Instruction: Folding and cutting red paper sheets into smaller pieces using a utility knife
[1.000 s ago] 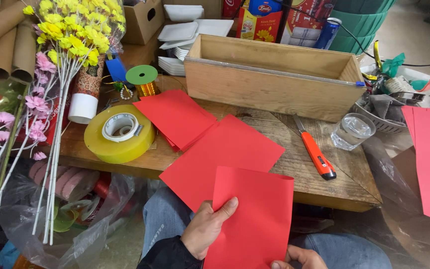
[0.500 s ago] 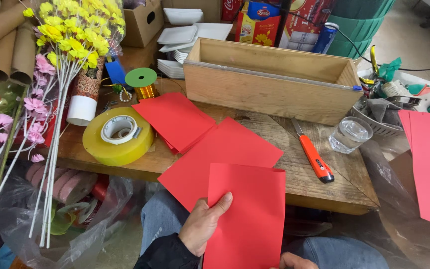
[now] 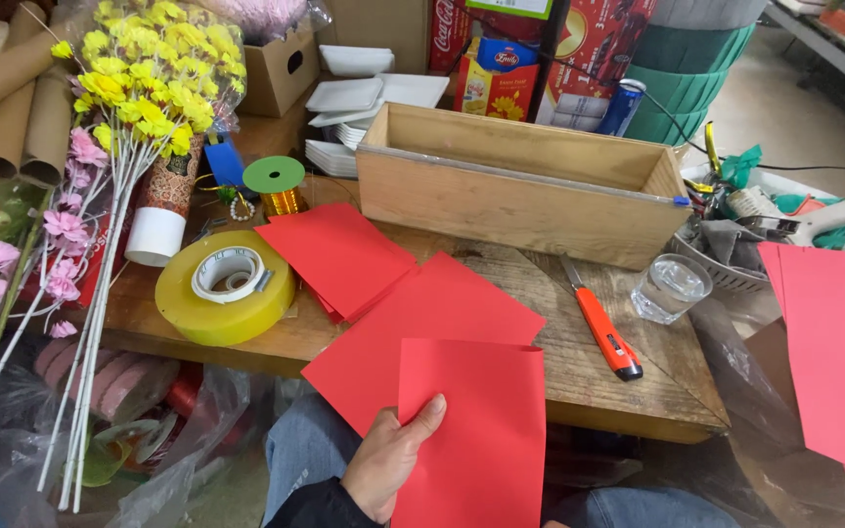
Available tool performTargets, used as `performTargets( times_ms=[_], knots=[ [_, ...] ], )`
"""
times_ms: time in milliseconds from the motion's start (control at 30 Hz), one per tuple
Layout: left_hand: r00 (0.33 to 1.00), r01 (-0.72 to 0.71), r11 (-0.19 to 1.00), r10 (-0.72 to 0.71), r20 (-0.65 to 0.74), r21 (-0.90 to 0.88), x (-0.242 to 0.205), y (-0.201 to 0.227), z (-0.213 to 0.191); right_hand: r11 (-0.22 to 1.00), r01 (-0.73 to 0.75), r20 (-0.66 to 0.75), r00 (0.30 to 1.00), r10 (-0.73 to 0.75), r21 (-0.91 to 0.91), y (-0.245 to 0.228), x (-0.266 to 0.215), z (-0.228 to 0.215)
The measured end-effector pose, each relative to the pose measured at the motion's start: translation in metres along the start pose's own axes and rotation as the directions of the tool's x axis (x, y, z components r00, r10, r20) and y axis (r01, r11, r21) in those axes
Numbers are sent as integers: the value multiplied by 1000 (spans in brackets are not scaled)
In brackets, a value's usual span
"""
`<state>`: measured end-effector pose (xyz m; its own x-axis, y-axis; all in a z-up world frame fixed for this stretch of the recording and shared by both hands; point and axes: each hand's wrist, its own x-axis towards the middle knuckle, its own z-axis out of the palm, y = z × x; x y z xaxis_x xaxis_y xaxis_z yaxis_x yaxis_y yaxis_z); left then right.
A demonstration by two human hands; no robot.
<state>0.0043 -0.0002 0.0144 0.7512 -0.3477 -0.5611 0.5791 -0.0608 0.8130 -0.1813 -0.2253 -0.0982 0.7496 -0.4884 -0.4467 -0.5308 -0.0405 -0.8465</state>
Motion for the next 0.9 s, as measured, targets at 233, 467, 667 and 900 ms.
performTargets(
  times_ms=[233, 467, 667, 900],
  knots=[
    [999, -35, 961, 36, 3, 273, 7, -15, -4, 972, 21, 93, 995, -44, 234, -4, 11, -10],
    [985, -149, 971, 131, 110, 185, 24, -61, 9, 764, 157, -153, 985, -77, 625, -57, 9, -1],
    [1000, -5, 985, 3, 13, 174, 19, -56, 13, 693, 163, -244, 970, 20, 702, -82, -3, 9],
    [989, 107, 961, -75, -130, 256, 21, -65, 15, 602, 105, -157, 987, 34, 791, -113, -12, 11]
  ],
)
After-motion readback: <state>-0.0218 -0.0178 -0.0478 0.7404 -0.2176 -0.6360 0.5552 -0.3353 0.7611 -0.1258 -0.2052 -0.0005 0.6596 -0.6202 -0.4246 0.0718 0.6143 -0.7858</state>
